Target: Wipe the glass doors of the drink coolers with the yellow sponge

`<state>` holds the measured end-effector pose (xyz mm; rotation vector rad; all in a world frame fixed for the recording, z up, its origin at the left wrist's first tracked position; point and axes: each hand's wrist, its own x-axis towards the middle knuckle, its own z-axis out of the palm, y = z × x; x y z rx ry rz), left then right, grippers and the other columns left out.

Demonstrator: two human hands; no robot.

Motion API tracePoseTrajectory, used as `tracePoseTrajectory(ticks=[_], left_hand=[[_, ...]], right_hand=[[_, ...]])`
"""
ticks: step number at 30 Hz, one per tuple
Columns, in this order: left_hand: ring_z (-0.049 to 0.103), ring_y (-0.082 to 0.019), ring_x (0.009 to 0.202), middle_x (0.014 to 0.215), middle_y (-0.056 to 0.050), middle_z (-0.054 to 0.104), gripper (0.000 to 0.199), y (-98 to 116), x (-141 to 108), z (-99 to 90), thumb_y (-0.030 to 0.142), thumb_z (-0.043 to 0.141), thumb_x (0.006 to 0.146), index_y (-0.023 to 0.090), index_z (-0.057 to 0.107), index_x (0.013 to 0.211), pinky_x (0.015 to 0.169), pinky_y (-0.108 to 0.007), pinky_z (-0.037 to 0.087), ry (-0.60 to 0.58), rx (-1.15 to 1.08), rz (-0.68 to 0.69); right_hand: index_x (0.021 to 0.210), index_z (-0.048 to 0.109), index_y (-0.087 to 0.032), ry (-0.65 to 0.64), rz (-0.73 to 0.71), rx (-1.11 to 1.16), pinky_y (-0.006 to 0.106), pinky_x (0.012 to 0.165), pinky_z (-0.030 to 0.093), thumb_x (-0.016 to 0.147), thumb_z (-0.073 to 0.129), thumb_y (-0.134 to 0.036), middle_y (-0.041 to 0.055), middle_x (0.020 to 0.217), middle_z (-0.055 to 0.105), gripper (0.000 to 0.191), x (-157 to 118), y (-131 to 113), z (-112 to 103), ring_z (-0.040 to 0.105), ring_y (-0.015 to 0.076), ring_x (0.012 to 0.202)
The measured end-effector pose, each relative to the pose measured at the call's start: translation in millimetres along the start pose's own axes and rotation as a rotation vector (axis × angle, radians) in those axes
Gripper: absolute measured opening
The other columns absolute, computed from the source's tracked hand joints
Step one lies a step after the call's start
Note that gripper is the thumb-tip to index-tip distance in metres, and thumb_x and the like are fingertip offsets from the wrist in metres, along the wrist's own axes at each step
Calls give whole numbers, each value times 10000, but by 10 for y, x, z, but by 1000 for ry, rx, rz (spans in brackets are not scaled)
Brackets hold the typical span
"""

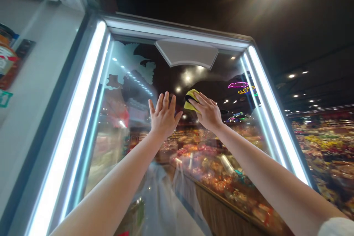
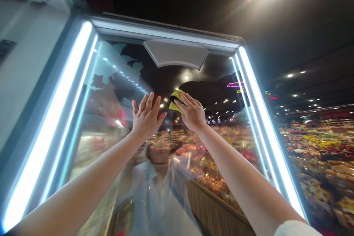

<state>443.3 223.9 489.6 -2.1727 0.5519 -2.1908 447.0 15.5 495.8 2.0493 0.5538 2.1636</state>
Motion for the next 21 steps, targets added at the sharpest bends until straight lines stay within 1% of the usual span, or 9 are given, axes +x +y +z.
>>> tracePoseTrajectory(ticks=[2, 4, 6, 8, 11, 14, 16, 18, 21], left_hand=[[235, -337, 1566, 1684, -133, 280, 638, -66, -39, -19, 487, 401, 1005, 217, 367, 1582, 1254, -671, 57, 1, -7, 1], [225, -339, 1568, 1686, -127, 276, 637, -126, -65, -34, 498, 386, 1010, 220, 364, 1583, 1251, -680, 44, -3, -9, 8], [216, -340, 1571, 1688, -124, 272, 639, -167, -77, -45, 503, 378, 1013, 216, 363, 1584, 1251, -683, 36, -11, -7, 14], [211, -340, 1572, 1689, -122, 269, 645, -184, -78, -56, 503, 380, 1012, 211, 356, 1587, 1252, -681, 30, -21, -6, 12], [214, -337, 1572, 1688, -126, 268, 658, -181, -76, -72, 493, 392, 1009, 199, 334, 1595, 1255, -672, 25, -28, -1, -5], [227, -339, 1567, 1685, -133, 273, 664, -185, -89, -85, 485, 403, 1005, 193, 331, 1596, 1257, -666, 23, -24, -3, -8], [230, -342, 1566, 1684, -136, 275, 662, -204, -105, -90, 487, 397, 1005, 190, 337, 1594, 1255, -668, 24, -17, -7, -5], [228, -342, 1566, 1685, -134, 276, 666, -235, -117, -94, 491, 390, 1006, 189, 329, 1597, 1253, -672, 28, -9, -10, -7], [232, -341, 1565, 1684, -132, 279, 679, -296, -112, -105, 496, 397, 1003, 190, 311, 1603, 1253, -672, 41, -9, -8, -13]], right_hand=[[1429, 582, -327, 0, 17, -11, 403, 1147, 425, 950, 493, -146, -8, 1605, 457, 521, -201, 84, -41, 428, 213, 1479], [1430, 583, -319, 35, 148, -42, 445, 1128, 442, 958, 493, -175, 14, 1599, 466, 501, -220, 167, -44, 459, 255, 1458], [1458, 558, -299, 75, 293, -68, 498, 1110, 449, 975, 489, -229, 48, 1607, 451, 493, -36, 178, -5, 454, 309, 1458], [1496, 519, -263, 86, 368, -74, 526, 1115, 437, 990, 482, -277, 81, 1625, 419, 507, 251, 88, 51, 406, 344, 1485], [1529, 476, -246, 49, 319, -65, 522, 1147, 408, 1020, 457, -345, 85, 1649, 377, 519, 526, -163, 85, 343, 338, 1520], [1518, 487, -284, 2, 142, -56, 462, 1158, 409, 1041, 430, -360, 41, 1650, 382, 486, 349, -329, 26, 347, 279, 1524], [1486, 527, -293, -26, 36, -58, 427, 1144, 424, 1045, 423, -330, 32, 1634, 412, 455, 75, -311, -34, 384, 252, 1505], [1459, 561, -284, -38, 1, -73, 438, 1150, 412, 1043, 428, -317, 48, 1617, 441, 437, -139, -213, -74, 426, 259, 1479], [1471, 549, -246, -8, 115, -86, 491, 1200, 345, 1038, 436, -319, 91, 1618, 432, 454, -73, -74, -43, 410, 288, 1489]])
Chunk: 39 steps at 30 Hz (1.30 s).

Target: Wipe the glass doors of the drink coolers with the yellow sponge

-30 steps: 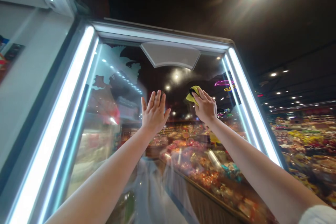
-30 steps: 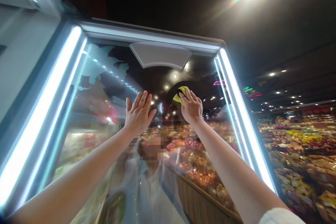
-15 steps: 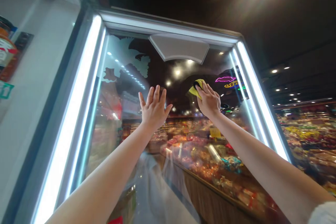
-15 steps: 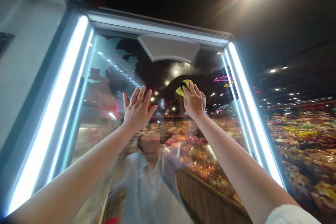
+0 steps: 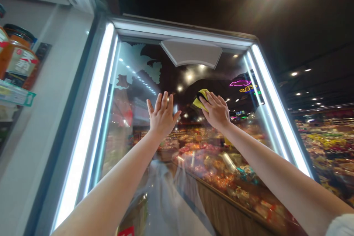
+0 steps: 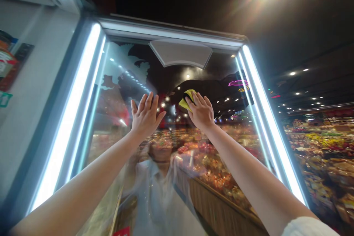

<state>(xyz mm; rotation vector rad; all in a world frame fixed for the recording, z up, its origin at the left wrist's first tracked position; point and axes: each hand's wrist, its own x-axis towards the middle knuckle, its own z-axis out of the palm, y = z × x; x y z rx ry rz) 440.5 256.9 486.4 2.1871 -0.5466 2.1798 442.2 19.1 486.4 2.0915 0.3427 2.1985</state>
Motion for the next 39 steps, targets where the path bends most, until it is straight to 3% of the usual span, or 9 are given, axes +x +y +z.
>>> tracePoseTrajectory(ticks=[6, 10, 14, 18, 22, 27, 30, 35, 39], left_hand=[[278, -357, 1545, 1666, -151, 317, 674, -113, -10, -4, 504, 395, 1002, 154, 366, 1577, 1247, -684, 72, 29, 20, -13], [288, -361, 1541, 1662, -153, 324, 674, -132, -104, 8, 498, 399, 1000, 149, 370, 1576, 1248, -682, 67, 63, 0, -30], [286, -349, 1545, 1662, -143, 326, 664, -200, -171, -25, 490, 407, 1000, 161, 373, 1576, 1253, -674, 45, 43, -16, -34], [289, -355, 1543, 1659, -139, 335, 707, -341, -189, -87, 536, 420, 988, 168, 351, 1587, 1252, -677, 50, 28, -2, -25], [312, -364, 1532, 1649, -147, 355, 722, -438, -215, -125, 559, 411, 984, 154, 366, 1580, 1254, -675, 61, 33, 29, -10], [279, -367, 1544, 1659, -158, 330, 724, -496, -285, -165, 554, 420, 979, 149, 372, 1576, 1250, -682, 71, 30, 31, -48], [270, -365, 1548, 1662, -154, 327, 729, -552, -347, -201, 554, 449, 967, 165, 368, 1579, 1247, -686, 75, 8, 26, -60], [275, -377, 1544, 1662, -164, 319, 735, -633, -443, -235, 548, 465, 965, 140, 381, 1570, 1246, -688, 96, -17, 50, -63], [277, -377, 1544, 1662, -163, 319, 718, -644, -502, -222, 538, 452, 975, 139, 387, 1568, 1241, -692, 114, -13, 43, -77]], right_hand=[[1580, 388, -214, 33, 129, 105, 533, 1190, 356, 1049, 400, -400, 129, 1675, 309, 563, 740, -481, 122, 288, 319, 1548], [1576, 392, -273, -20, -117, 105, 503, 1209, 338, 1050, 403, -314, 91, 1674, 324, 528, 418, -672, 72, 310, 266, 1543], [1512, 490, -266, -19, -122, 108, 530, 1262, 230, 1030, 396, -222, 67, 1646, 386, 493, 33, -363, 51, 359, 253, 1521], [1615, 292, -177, 19, 119, 164, 521, 1239, 292, 998, 402, -186, 126, 1650, 363, 627, 377, -266, 146, 305, 279, 1545], [1596, 334, -126, 14, 94, 216, 525, 1241, 289, 1026, 429, -309, 152, 1664, 319, 606, 798, -703, 163, 275, 310, 1554], [1481, 541, -240, -30, -191, 283, 432, 1246, 314, 1047, 391, -262, 56, 1626, 418, 460, 358, -929, 91, 360, 217, 1521], [1435, 591, -263, 5, -115, 290, 450, 1239, 332, 1019, 405, -191, 36, 1594, 468, 462, 143, -713, 93, 397, 217, 1502], [1479, 542, -228, 82, 175, 287, 540, 1216, 339, 1007, 414, -205, 78, 1629, 409, 489, 680, -737, 216, 343, 290, 1527], [1515, 491, -249, 38, 13, 324, 518, 1238, 302, 1037, 388, -242, 59, 1648, 381, 489, 919, -1190, 222, 296, 258, 1549]])
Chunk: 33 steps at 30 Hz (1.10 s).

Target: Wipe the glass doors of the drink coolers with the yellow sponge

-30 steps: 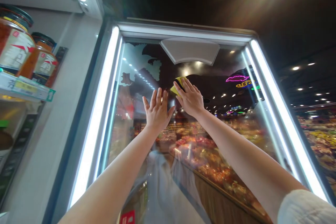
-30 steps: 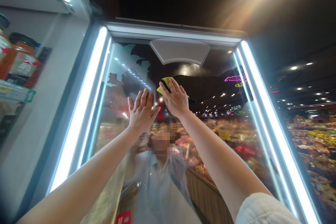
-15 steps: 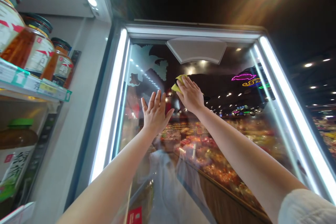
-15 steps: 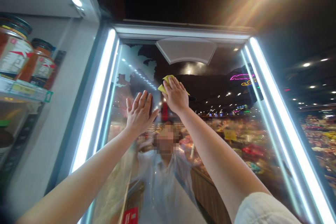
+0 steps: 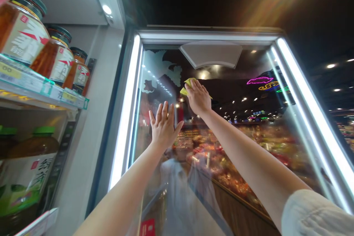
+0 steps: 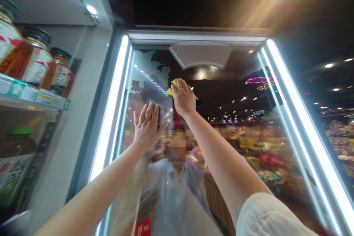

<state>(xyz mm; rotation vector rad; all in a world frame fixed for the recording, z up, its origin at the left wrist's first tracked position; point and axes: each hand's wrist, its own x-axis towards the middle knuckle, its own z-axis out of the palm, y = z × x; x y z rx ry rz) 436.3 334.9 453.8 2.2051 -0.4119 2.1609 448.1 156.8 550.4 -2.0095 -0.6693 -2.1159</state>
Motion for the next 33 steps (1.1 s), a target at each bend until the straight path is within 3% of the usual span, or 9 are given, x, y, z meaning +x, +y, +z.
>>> tracePoseTrajectory(ticks=[3, 6, 11, 14, 18, 22, 27, 30, 33], left_hand=[[272, -380, 1546, 1655, -169, 333, 722, -1, -56, -4, 533, 483, 965, 144, 389, 1567, 1243, -690, 107, 11, -8, -19], [271, -380, 1546, 1654, -170, 339, 723, -28, -113, -26, 520, 510, 958, 153, 388, 1568, 1246, -685, 97, 19, -9, -18], [281, -380, 1541, 1646, -178, 352, 731, -114, -142, -32, 524, 516, 955, 147, 387, 1567, 1247, -686, 88, 5, 13, 11], [278, -374, 1543, 1648, -174, 352, 748, -138, -144, -22, 542, 505, 955, 151, 368, 1577, 1254, -671, 99, 9, 23, 11], [270, -376, 1546, 1647, -180, 352, 758, -154, -203, -63, 563, 477, 958, 154, 352, 1583, 1251, -676, 97, -4, 25, -2], [262, -387, 1545, 1651, -196, 336, 791, -247, -339, -127, 578, 477, 953, 135, 326, 1591, 1249, -680, 100, -9, 31, -2], [255, -373, 1551, 1653, -199, 332, 818, -420, -490, -135, 589, 480, 955, 96, 319, 1587, 1272, -599, 162, -8, 64, 19], [269, -361, 1549, 1649, -194, 342, 817, -470, -512, -133, 587, 486, 955, 88, 327, 1582, 1276, -571, 186, -6, 84, 36], [273, -331, 1553, 1641, -174, 367, 692, -490, -469, -174, 492, 420, 1002, 101, 359, 1571, 1283, -552, 183, -6, 100, 45]], right_hand=[[1497, 516, -257, -95, -171, 16, 453, 1251, 290, 1048, 383, -249, 45, 1644, 389, 468, -301, -131, -38, 321, 214, 1539], [1479, 540, -258, -99, -150, -6, 448, 1258, 275, 1043, 389, -238, 46, 1629, 414, 461, -568, 16, -157, 353, 209, 1524], [1508, 503, -199, -1, 117, -63, 509, 1249, 271, 1024, 404, -214, 101, 1654, 359, 493, -158, 101, -112, 310, 274, 1543], [1512, 495, -208, -16, 42, -48, 499, 1245, 283, 1038, 397, -228, 94, 1652, 367, 485, 110, -186, 15, 305, 269, 1545], [1491, 524, -230, -95, -215, 7, 452, 1249, 297, 1045, 398, -255, 70, 1636, 400, 464, -178, -443, 47, 340, 237, 1531], [1485, 531, -258, -98, -218, 19, 472, 1252, 288, 1040, 394, -243, 59, 1620, 427, 467, -550, -288, -41, 371, 229, 1516], [1507, 501, -231, 0, -36, 10, 544, 1235, 291, 1032, 385, -212, 92, 1634, 400, 489, -160, -325, 109, 330, 274, 1534], [1514, 490, -209, -15, -88, 29, 532, 1243, 279, 1035, 385, -210, 98, 1646, 375, 491, 5, -568, 205, 310, 273, 1543], [1494, 520, -195, -74, -215, 52, 490, 1252, 277, 1043, 391, -233, 98, 1637, 391, 471, -177, -669, 181, 334, 261, 1532]])
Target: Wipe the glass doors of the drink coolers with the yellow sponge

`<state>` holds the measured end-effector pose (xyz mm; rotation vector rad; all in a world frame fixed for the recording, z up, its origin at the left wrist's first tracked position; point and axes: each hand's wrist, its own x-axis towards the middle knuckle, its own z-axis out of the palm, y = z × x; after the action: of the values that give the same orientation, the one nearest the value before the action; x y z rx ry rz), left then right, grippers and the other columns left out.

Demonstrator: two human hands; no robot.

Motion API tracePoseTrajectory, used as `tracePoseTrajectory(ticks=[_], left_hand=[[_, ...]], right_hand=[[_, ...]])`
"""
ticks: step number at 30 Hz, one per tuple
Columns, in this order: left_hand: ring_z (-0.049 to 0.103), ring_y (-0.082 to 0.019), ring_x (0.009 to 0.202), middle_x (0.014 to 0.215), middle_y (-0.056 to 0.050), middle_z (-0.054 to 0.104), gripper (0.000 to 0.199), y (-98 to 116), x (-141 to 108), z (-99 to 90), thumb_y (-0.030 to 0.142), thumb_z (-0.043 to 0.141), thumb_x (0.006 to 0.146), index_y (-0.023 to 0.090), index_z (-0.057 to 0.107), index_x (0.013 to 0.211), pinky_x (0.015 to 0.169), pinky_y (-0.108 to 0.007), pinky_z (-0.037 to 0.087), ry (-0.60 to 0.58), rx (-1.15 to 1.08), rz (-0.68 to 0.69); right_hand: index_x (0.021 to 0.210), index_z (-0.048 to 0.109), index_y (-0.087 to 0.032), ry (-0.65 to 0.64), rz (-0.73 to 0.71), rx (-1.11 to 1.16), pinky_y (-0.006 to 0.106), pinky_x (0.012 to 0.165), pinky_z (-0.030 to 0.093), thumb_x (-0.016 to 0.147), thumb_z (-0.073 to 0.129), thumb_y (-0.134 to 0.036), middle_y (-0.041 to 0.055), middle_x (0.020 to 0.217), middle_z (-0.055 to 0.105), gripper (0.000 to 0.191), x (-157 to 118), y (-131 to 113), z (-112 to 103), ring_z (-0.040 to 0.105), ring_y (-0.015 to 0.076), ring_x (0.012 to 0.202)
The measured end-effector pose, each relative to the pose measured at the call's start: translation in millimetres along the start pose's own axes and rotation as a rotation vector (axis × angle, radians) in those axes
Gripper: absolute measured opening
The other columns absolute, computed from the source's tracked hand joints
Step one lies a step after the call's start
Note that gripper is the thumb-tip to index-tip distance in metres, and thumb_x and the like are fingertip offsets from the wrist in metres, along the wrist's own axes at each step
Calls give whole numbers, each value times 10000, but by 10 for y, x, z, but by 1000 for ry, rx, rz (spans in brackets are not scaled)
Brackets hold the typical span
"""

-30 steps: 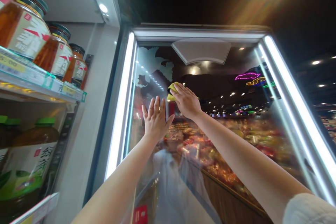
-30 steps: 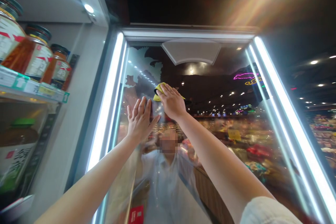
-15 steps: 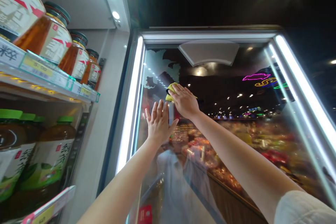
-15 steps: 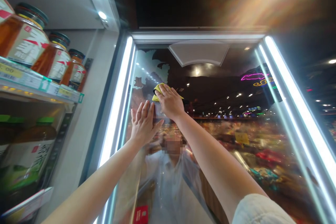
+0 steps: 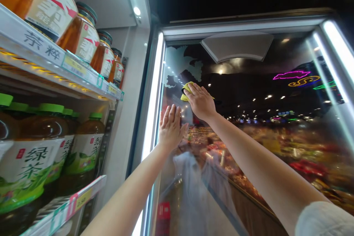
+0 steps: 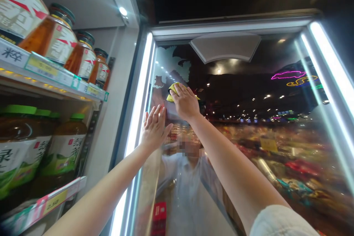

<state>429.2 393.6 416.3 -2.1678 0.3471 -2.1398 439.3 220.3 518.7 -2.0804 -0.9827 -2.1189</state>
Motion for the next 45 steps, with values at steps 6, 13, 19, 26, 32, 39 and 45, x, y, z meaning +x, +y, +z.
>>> tracePoseTrajectory(ticks=[6, 13, 19, 26, 32, 39, 45], left_hand=[[244, -315, 1563, 1641, -187, 356, 653, -136, 162, -140, 429, 359, 1022, 54, 370, 1557, 1285, -527, 195, -39, 64, -46], [230, -324, 1567, 1638, -196, 356, 688, -201, 106, -188, 500, 369, 1013, 84, 375, 1561, 1283, -564, 146, -61, 95, -92], [199, -326, 1576, 1639, -197, 352, 709, -190, 37, -227, 516, 376, 1009, 75, 364, 1563, 1280, -612, 70, -86, 119, -125], [220, -325, 1570, 1627, -209, 367, 719, -253, -7, -235, 537, 380, 1009, 69, 375, 1555, 1276, -620, 91, -98, 184, -105], [200, -323, 1576, 1635, -206, 356, 736, -226, -90, -257, 545, 374, 1007, 74, 343, 1571, 1278, -622, 57, -125, 171, -115], [234, -317, 1568, 1621, -195, 393, 732, -269, -163, -273, 547, 422, 993, 96, 357, 1566, 1283, -612, 72, -115, 185, -118], [211, -337, 1572, 1622, -219, 381, 771, -262, -266, -333, 564, 425, 986, 71, 331, 1572, 1279, -621, 73, -108, 178, -134]], right_hand=[[1496, 521, -235, -8, -18, -10, 548, 1249, 263, 1037, 375, -193, 85, 1621, 418, 483, -182, 130, -44, 364, 268, 1519], [1499, 520, -220, 29, 6, 9, 540, 1244, 286, 1026, 392, -165, 83, 1632, 399, 493, 233, -146, 109, 334, 276, 1533], [1467, 553, -237, -58, -207, 37, 552, 1251, 263, 1036, 411, -196, 75, 1600, 449, 456, -115, -104, 12, 387, 259, 1507], [1479, 540, -165, 28, 0, 70, 540, 1260, 254, 1022, 375, -138, 113, 1626, 395, 487, 437, -451, 216, 332, 279, 1533], [1450, 572, -229, -59, -253, 57, 501, 1252, 289, 1029, 412, -167, 62, 1609, 441, 455, 99, -379, 150, 374, 240, 1514], [1467, 555, -190, 29, -13, 67, 543, 1248, 291, 1026, 376, -137, 86, 1613, 427, 478, 493, -447, 240, 360, 275, 1520], [1432, 595, -241, -40, -230, 89, 541, 1257, 274, 1032, 410, -174, 59, 1610, 431, 445, 333, -613, 263, 360, 251, 1521]])
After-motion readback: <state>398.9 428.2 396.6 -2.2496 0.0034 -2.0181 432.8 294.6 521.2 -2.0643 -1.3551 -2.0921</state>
